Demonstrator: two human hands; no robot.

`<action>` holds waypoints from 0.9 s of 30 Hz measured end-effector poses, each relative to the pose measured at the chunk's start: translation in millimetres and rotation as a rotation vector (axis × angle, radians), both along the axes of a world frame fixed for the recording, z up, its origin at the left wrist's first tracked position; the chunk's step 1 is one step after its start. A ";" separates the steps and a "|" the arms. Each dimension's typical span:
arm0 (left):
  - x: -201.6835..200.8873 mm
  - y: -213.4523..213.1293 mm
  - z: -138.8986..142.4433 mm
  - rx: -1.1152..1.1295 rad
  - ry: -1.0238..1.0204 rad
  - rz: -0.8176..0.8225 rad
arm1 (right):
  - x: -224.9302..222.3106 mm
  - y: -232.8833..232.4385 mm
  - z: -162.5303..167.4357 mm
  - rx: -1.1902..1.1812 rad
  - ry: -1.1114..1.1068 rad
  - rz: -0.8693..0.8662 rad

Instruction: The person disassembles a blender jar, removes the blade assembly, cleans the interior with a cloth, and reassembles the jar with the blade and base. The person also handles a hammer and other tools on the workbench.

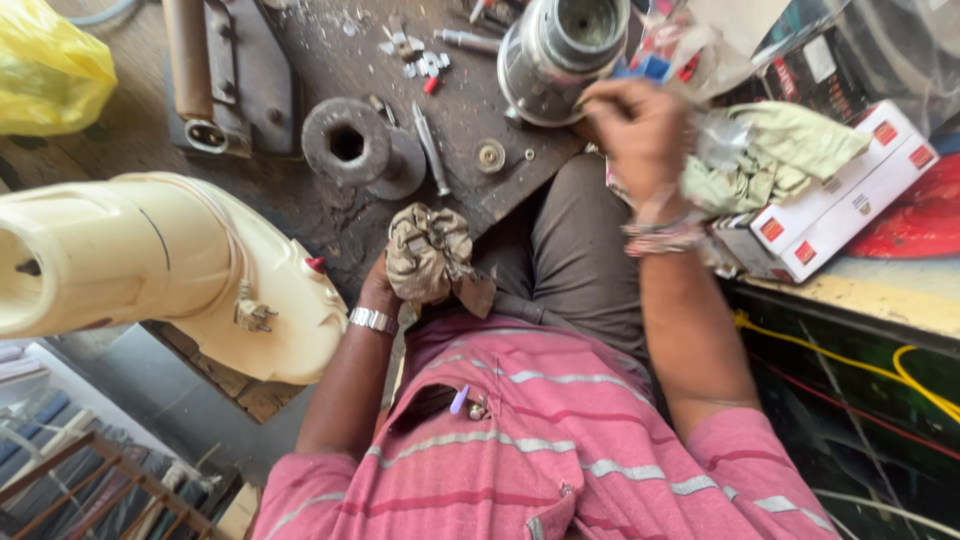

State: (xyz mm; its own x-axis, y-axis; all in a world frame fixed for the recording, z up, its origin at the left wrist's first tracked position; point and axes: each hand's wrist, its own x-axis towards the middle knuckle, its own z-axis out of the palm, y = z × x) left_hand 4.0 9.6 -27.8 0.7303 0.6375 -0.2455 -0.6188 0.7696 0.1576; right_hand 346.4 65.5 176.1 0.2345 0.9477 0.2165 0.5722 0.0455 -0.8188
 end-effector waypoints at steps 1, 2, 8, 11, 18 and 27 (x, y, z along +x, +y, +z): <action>-0.7 -3.2 1.9 0.039 0.000 0.001 | -10.5 -6.5 -23.1 -0.010 -0.122 0.047; -1.4 -4.4 3.5 0.083 -0.002 0.000 | -19.5 -9.8 -45.3 -0.018 -0.167 0.067; -3.3 4.7 2.5 -0.019 -0.016 -0.016 | -42.1 -5.3 -103.7 -0.018 -0.434 0.135; 3.2 4.9 -0.3 -0.052 -0.079 -0.017 | -58.3 -21.3 -81.7 -0.047 -0.308 0.161; 23.7 13.7 21.0 0.257 0.195 0.064 | -102.9 -49.6 -14.8 -0.012 -0.145 0.533; 24.2 22.6 60.0 0.305 0.286 0.164 | -99.0 -53.2 6.1 -0.196 -0.018 0.400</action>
